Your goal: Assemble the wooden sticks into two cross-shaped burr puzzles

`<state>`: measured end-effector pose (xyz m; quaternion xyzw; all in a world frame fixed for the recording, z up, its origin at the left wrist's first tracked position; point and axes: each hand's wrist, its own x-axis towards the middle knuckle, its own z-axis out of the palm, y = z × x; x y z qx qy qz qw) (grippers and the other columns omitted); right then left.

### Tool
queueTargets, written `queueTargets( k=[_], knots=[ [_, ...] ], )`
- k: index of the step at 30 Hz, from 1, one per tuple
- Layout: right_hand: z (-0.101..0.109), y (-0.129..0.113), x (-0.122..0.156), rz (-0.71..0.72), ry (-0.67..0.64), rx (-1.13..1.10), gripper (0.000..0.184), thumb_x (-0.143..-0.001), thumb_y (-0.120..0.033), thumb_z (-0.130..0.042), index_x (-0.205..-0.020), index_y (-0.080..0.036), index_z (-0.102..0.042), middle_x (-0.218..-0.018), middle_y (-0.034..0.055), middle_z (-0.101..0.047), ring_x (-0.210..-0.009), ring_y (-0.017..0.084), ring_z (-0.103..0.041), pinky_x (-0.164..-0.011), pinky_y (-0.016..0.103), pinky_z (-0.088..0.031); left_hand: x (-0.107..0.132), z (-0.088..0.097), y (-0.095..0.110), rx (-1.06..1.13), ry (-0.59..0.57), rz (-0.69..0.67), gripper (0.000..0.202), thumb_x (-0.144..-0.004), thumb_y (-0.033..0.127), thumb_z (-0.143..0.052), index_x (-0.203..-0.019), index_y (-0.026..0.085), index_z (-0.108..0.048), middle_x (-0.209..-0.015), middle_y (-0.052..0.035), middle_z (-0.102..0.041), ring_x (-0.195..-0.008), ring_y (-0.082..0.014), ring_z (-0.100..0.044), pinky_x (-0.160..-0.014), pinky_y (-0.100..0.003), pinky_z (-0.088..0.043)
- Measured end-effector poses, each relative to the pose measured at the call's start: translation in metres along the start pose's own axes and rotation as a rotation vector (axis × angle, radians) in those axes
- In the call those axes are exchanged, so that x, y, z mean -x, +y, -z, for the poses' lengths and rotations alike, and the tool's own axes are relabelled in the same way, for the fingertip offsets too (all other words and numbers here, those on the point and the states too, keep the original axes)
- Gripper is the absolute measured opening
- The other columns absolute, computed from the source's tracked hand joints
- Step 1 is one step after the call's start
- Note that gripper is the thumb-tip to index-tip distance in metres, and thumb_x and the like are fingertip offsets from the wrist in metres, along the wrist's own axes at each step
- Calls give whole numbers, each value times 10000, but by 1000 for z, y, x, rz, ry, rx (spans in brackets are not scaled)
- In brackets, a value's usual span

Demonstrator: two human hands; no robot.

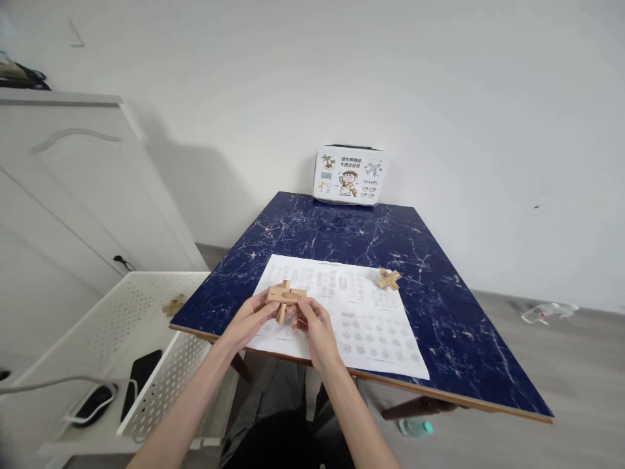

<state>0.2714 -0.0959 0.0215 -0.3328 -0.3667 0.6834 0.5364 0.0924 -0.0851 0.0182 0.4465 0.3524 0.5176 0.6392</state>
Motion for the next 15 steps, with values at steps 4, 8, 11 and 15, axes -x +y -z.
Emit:
queueTargets(
  k=[4, 8, 11, 15],
  knots=[
    [2, 0, 1, -13, -47, 27, 381, -854, -574, -783, -865, -200, -709, -754, 21, -657, -580, 130, -520, -558, 280, -434, 1, -1, 1, -16, -16, 10, 605, -871, 356, -839, -1414, 171, -646, -1074, -106, -776, -886, -181, -709, -817, -275, -534],
    [2, 0, 3, 11, -96, 73, 410, -869, -611, -756, -864, -209, -671, -633, -27, -570, -541, 136, -504, -553, 288, -431, 0, 0, 0, -29, -6, 21, 762, -838, 409, -861, -1495, 187, -546, -991, -63, -759, -715, -134, -679, -731, -263, -540],
    [3, 2, 3, 37, -97, 115, 441, -881, -646, -727, -838, -218, -630, -617, -41, -556, -526, 138, -508, -558, 296, -436, 0, 0, 0, -63, -5, 32, 826, -828, 436, -860, -1521, 174, -494, -945, -60, -746, -682, -148, -676, -655, -267, -551],
    [4, 6, 4, 66, -76, 175, 438, -907, -645, -698, -827, -229, -584, -641, -48, -555, -521, 139, -524, -562, 299, -442, 2, -4, -1, -144, -2, 22, 799, -869, 437, -811, -1537, 174, -459, -847, -43, -724, -670, -182, -673, -503, -233, -501]
  ],
)
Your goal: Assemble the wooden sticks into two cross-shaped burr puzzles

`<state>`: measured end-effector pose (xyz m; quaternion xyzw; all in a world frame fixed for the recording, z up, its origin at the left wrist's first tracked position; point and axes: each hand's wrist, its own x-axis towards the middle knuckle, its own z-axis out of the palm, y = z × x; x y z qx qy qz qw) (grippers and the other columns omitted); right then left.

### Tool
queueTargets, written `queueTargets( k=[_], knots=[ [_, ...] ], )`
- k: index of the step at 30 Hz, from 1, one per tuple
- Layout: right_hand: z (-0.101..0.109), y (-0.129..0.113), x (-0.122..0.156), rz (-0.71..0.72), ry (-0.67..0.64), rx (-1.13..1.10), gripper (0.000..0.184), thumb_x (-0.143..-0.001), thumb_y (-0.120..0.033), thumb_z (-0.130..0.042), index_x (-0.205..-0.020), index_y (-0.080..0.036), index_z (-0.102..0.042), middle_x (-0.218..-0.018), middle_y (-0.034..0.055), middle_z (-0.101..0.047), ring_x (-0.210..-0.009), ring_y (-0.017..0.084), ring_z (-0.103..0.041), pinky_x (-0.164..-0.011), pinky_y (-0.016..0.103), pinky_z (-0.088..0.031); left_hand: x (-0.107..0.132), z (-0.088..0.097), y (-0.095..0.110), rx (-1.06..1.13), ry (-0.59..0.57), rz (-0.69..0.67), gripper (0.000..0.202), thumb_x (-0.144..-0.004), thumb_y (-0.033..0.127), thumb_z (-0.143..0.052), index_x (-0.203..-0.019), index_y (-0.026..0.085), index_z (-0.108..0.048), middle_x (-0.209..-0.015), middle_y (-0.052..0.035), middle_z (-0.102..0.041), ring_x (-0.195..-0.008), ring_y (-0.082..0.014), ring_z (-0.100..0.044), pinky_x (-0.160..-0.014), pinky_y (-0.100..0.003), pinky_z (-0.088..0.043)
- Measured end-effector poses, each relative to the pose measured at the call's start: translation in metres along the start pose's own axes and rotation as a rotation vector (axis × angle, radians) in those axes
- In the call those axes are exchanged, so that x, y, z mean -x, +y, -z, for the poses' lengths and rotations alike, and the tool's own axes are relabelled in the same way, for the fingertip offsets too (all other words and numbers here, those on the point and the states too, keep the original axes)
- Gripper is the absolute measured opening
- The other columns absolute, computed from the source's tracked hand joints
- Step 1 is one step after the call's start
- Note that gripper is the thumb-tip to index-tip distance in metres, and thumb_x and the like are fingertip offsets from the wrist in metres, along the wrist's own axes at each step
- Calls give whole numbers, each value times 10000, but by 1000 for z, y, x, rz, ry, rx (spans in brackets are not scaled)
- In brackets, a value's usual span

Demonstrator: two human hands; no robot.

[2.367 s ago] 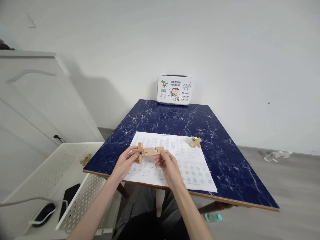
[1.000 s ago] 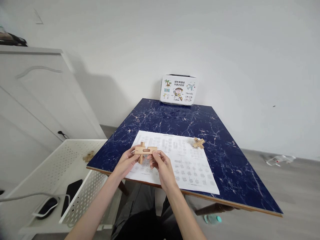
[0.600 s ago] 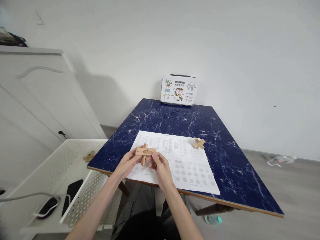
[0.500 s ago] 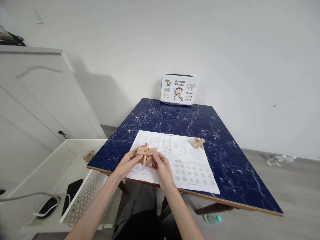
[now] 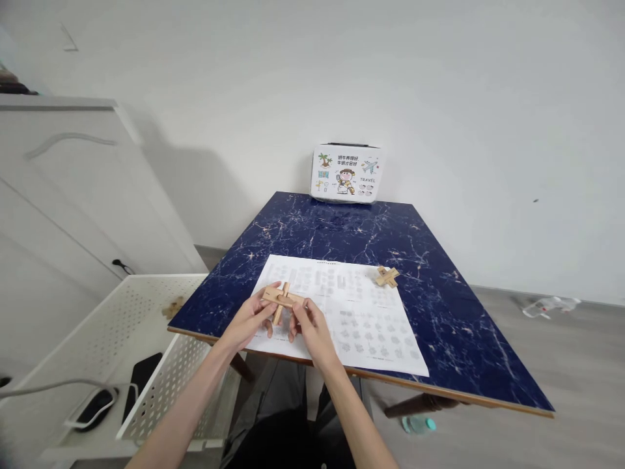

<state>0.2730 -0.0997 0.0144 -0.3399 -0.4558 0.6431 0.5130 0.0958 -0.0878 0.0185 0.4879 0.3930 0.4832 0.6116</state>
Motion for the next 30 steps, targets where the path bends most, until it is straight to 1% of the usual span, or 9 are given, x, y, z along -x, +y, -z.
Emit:
queueTargets(
  k=[4, 6, 9, 11, 14, 17, 20, 27, 30],
  knots=[
    [-2, 3, 0, 24, 29, 59, 458, -919, -645, -678, -764, -243, -523, -630, -47, -541, -525, 148, -523, -535, 293, -438, 1, -4, -5, -85, 38, -48, 601, -931, 459, -724, -1422, 135, -598, -685, -3, -673, -552, -147, -594, -525, -246, -495],
    [-2, 4, -1, 30, 34, 76, 467, -925, -656, -661, -753, -251, -504, -630, -43, -544, -537, 156, -525, -536, 295, -449, 1, -4, -7, -107, 54, -71, 539, -960, 485, -659, -1362, 126, -652, -682, -10, -674, -558, -149, -588, -568, -264, -506],
    [-2, 5, -1, 34, 28, 89, 477, -929, -673, -639, -750, -258, -487, -629, -43, -546, -537, 162, -528, -544, 303, -463, 0, -4, -7, -125, 47, -84, 591, -981, 567, -543, -1340, 114, -670, -764, -52, -711, -630, -191, -628, -602, -302, -518],
    [-1, 5, -1, 37, 18, 98, 480, -931, -672, -637, -743, -260, -481, -626, -44, -552, -533, 165, -538, -554, 310, -466, 1, -4, -5, -148, 49, -85, 637, -981, 611, -511, -1334, 106, -672, -771, -61, -715, -652, -207, -637, -610, -312, -513],
    [0, 5, 0, 30, -4, 110, 482, -938, -663, -635, -734, -257, -473, -630, -45, -569, -520, 165, -562, -570, 318, -466, 2, -5, -2, -205, 92, -92, 606, -973, 624, -560, -1269, 116, -706, -702, -33, -692, -630, -193, -618, -628, -295, -491],
    [1, 4, -1, 15, -32, 115, 479, -937, -670, -630, -752, -250, -492, -641, -43, -591, -500, 160, -571, -566, 316, -457, 4, -8, 1, -255, 126, -96, 556, -960, 641, -590, -1072, 123, -760, -645, -24, -677, -589, -179, -596, -618, -283, -477],
    [1, 3, -2, -1, -52, 110, 479, -920, -688, -635, -768, -248, -521, -632, -41, -594, -489, 161, -567, -555, 315, -462, 4, -10, 4, -290, 133, -90, 554, -956, 661, -580, -893, 138, -752, -612, -33, -677, -564, -184, -601, -602, -287, -481],
    [1, -3, -4, -37, -65, 146, 511, -947, -726, -547, -781, -244, -570, -581, -36, -579, -454, 166, -551, -509, 311, -467, 3, -11, 5, -350, 138, -75, 535, -970, 626, -576, -752, 163, -732, -599, -49, -696, -554, -197, -638, -573, -283, -492],
    [7, -6, -7, -18, -56, 211, 516, -938, -720, -575, -756, -238, -605, -577, -26, -598, -471, 169, -561, -532, 311, -477, 2, -11, 3, -370, 147, -84, 517, -977, 593, -583, -741, 162, -743, -605, -46, -696, -539, -185, -623, -543, -271, -471]
  ],
)
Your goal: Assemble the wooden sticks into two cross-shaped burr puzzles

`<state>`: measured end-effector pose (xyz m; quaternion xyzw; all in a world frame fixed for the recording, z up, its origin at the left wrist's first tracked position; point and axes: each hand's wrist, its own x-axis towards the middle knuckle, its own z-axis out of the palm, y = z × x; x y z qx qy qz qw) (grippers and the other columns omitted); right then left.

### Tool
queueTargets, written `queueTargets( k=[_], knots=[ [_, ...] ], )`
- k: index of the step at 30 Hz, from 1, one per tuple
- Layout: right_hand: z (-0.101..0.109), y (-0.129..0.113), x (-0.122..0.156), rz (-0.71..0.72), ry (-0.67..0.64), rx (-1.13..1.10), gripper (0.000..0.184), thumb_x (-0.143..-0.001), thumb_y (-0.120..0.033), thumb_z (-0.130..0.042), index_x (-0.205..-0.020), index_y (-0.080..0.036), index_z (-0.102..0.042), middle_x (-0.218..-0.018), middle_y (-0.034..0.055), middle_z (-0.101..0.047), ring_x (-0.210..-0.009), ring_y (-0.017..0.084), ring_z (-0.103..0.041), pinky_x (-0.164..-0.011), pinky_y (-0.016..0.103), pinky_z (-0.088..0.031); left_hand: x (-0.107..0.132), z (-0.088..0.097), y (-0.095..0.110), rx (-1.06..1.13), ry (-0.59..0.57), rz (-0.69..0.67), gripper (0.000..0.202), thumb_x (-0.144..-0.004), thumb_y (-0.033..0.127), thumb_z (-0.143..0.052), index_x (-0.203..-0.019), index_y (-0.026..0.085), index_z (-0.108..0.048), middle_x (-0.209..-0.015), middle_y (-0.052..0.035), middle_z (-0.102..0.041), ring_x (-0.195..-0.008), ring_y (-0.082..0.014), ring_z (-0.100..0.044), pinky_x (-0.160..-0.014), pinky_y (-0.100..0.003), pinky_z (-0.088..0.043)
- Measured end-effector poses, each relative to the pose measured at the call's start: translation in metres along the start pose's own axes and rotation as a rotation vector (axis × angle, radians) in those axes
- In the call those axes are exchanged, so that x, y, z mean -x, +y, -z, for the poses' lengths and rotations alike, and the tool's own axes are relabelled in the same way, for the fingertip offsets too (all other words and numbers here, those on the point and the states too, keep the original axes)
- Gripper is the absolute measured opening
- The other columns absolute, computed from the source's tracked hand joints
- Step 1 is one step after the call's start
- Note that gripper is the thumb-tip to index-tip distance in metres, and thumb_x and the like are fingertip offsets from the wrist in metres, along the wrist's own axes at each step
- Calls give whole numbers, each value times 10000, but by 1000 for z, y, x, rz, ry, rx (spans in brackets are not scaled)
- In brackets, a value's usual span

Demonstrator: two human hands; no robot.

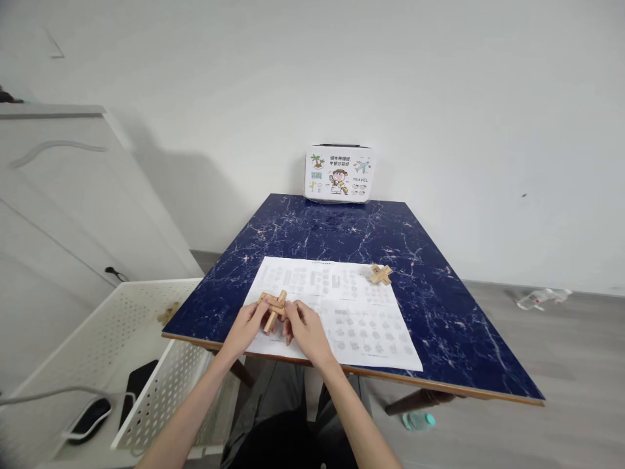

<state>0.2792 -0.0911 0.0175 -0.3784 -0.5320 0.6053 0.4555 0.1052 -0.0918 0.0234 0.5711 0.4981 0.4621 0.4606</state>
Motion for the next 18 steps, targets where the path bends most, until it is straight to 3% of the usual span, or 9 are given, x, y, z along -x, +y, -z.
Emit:
queueTargets(
  k=[9, 14, 18],
  knots=[
    [20, 4, -2, 20, 31, 89, 513, -912, -711, -622, -713, -240, -574, -594, -23, -604, -453, 160, -548, -511, 308, -458, 0, -5, -1, -36, -1, -58, 346, -960, 516, -654, -998, 181, -732, -741, -17, -713, -550, -161, -620, -550, -254, -486],
    [22, 1, 0, 12, 24, 102, 513, -920, -701, -616, -698, -244, -543, -560, -38, -569, -441, 155, -534, -499, 303, -449, -1, -6, -4, -43, -3, -63, 318, -979, 506, -631, -1003, 199, -711, -671, 2, -692, -535, -172, -626, -561, -261, -489],
    [22, 3, -2, -6, 31, 109, 507, -911, -700, -624, -702, -244, -545, -541, -44, -570, -402, 147, -520, -462, 297, -421, -2, -7, -4, -57, 0, -61, 336, -963, 519, -643, -987, 192, -713, -738, -13, -713, -529, -165, -623, -540, -260, -483]
  ],
)
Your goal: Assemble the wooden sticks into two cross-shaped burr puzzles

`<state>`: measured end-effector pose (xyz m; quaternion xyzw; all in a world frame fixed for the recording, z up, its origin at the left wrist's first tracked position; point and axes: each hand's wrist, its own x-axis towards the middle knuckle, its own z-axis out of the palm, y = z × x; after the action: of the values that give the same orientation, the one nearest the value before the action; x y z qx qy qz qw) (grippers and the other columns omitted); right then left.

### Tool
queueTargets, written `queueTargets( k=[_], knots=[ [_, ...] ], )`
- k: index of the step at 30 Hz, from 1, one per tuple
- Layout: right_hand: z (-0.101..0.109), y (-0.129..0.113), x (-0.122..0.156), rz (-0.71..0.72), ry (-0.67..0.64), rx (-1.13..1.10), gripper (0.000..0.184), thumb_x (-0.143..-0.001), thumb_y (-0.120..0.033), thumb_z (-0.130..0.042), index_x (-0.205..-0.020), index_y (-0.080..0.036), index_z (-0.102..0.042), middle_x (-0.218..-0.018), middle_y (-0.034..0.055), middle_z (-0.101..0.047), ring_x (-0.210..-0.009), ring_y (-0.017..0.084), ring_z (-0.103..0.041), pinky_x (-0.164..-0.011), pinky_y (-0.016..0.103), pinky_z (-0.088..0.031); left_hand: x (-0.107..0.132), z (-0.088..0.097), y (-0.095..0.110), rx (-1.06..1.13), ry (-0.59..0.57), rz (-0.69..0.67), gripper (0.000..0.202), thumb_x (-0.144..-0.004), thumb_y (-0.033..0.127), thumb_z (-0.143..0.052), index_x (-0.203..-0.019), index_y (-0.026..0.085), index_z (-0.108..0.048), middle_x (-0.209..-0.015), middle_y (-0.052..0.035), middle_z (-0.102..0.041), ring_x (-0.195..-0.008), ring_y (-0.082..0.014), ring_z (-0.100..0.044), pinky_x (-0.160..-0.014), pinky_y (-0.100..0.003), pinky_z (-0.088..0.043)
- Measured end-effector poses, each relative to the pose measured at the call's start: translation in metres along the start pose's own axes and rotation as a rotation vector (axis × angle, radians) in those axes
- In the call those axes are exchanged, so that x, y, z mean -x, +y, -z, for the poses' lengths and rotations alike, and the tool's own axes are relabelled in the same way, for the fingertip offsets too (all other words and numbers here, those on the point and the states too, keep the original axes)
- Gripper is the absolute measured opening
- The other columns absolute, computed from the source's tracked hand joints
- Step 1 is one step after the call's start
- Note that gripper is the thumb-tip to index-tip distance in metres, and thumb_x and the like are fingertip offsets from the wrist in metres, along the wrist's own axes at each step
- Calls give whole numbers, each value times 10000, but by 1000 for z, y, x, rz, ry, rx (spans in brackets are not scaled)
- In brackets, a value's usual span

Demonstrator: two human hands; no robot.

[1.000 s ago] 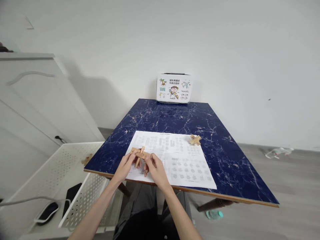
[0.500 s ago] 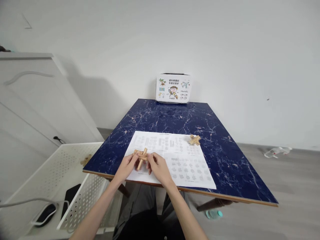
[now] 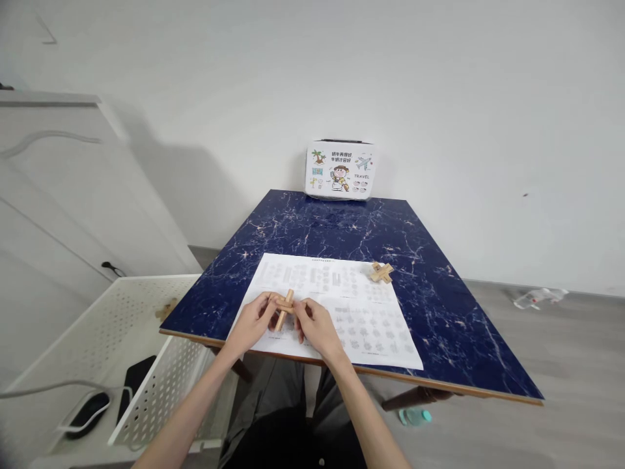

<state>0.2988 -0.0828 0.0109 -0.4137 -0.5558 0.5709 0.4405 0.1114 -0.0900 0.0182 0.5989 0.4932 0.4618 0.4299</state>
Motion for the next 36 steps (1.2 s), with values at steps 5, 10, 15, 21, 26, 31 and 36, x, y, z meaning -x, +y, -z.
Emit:
queueTargets(
  k=[5, 10, 15, 21, 26, 31, 36],
  knots=[
    [0, 6, -2, -19, 14, -21, 463, -904, -698, -629, -810, -251, -557, -556, -62, -579, -380, 142, -521, -417, 277, -400, 0, -2, 1, -35, 10, 1, 367, -964, 506, -633, -1109, 184, -734, -793, -33, -737, -492, -157, -599, -514, -266, -468],
    [2, 8, -1, -10, 22, -29, 447, -895, -690, -646, -849, -250, -578, -556, -63, -588, -383, 140, -529, -420, 269, -424, 1, -1, -4, -77, 57, -37, 419, -969, 446, -642, -1300, 196, -695, -884, -51, -723, -658, -185, -637, -625, -279, -497],
    [3, 8, 0, -9, 32, -23, 456, -909, -696, -625, -862, -245, -585, -570, -56, -594, -371, 136, -523, -401, 266, -413, 2, 5, -1, -100, 93, -138, 546, -856, 368, -784, -1370, 230, -658, -1164, -91, -651, -1060, -255, -623, -998, -370, -478],
    [1, 7, 6, 19, 33, 0, 429, -923, -672, -628, -896, -245, -598, -599, -48, -593, -406, 140, -524, -406, 263, -433, 6, 11, 4, -174, -126, -229, 997, -726, 303, -905, -1583, 271, -398, -1653, -139, -347, -1541, -368, -306, -1271, -493, -244],
    [1, 6, 9, 29, 17, -1, 416, -945, -661, -603, -901, -248, -581, -596, -59, -573, -406, 131, -516, -413, 250, -432, 7, 10, 6, -277, -251, -186, 1001, -770, 315, -877, -1609, 318, -330, -1676, -91, -351, -1536, -334, -346, -1287, -505, -258],
    [5, 5, 12, 32, 16, -22, 394, -967, -632, -588, -891, -246, -572, -579, -74, -530, -401, 121, -484, -403, 238, -413, 7, 10, 6, -287, -301, -197, 981, -733, 314, -914, -1563, 310, -392, -1617, -104, -433, -1489, -335, -425, -1264, -509, -324],
    [6, 4, 14, 21, 12, -53, 377, -976, -604, -595, -911, -234, -576, -554, -79, -530, -387, 113, -472, -391, 226, -386, 7, 9, 3, -307, -267, -225, 929, -718, 343, -929, -1515, 294, -454, -1557, -120, -495, -1443, -343, -480, -1230, -511, -375]
  ],
)
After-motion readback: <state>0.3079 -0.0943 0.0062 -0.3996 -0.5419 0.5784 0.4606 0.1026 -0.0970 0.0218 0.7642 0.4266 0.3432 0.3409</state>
